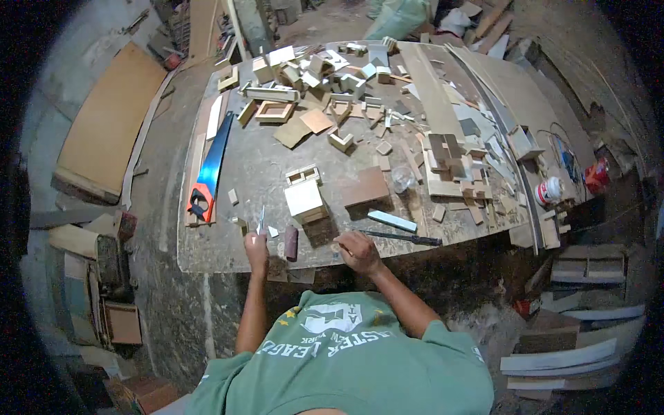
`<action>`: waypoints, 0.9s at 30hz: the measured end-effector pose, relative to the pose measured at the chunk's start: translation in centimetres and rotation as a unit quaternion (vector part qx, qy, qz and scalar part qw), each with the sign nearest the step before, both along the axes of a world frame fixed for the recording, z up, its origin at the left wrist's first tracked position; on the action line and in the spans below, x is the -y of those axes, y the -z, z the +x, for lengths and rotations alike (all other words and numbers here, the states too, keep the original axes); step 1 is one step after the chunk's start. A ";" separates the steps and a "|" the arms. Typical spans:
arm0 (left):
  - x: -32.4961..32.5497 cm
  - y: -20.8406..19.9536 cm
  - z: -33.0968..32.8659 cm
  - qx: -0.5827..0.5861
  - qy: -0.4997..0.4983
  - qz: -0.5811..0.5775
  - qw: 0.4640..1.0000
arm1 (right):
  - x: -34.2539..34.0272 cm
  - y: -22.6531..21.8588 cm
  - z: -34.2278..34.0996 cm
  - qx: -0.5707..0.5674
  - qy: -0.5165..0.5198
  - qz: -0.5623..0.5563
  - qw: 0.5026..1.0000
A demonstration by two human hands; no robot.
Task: Assembling and fitting small wooden blocks into a structure in a workshop environment.
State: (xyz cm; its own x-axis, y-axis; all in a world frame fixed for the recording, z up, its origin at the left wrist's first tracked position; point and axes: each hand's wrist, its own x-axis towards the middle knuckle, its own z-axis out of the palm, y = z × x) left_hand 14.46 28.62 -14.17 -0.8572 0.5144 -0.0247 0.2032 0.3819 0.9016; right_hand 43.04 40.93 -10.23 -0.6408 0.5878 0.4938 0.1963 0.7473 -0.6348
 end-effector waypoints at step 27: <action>-16.1 -2.4 19.0 -0.001 0.421 0.062 0.905 | -14.9 0.4 5.3 0.119 0.345 -0.034 0.930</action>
State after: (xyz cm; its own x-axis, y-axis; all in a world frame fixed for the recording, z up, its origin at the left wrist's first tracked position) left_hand 33.48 44.71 -11.75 -0.1606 0.9839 0.0789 0.3770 -0.0128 0.9261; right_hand 48.37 55.79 -10.61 -0.1861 0.9242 0.3335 0.7554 0.3516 -0.5530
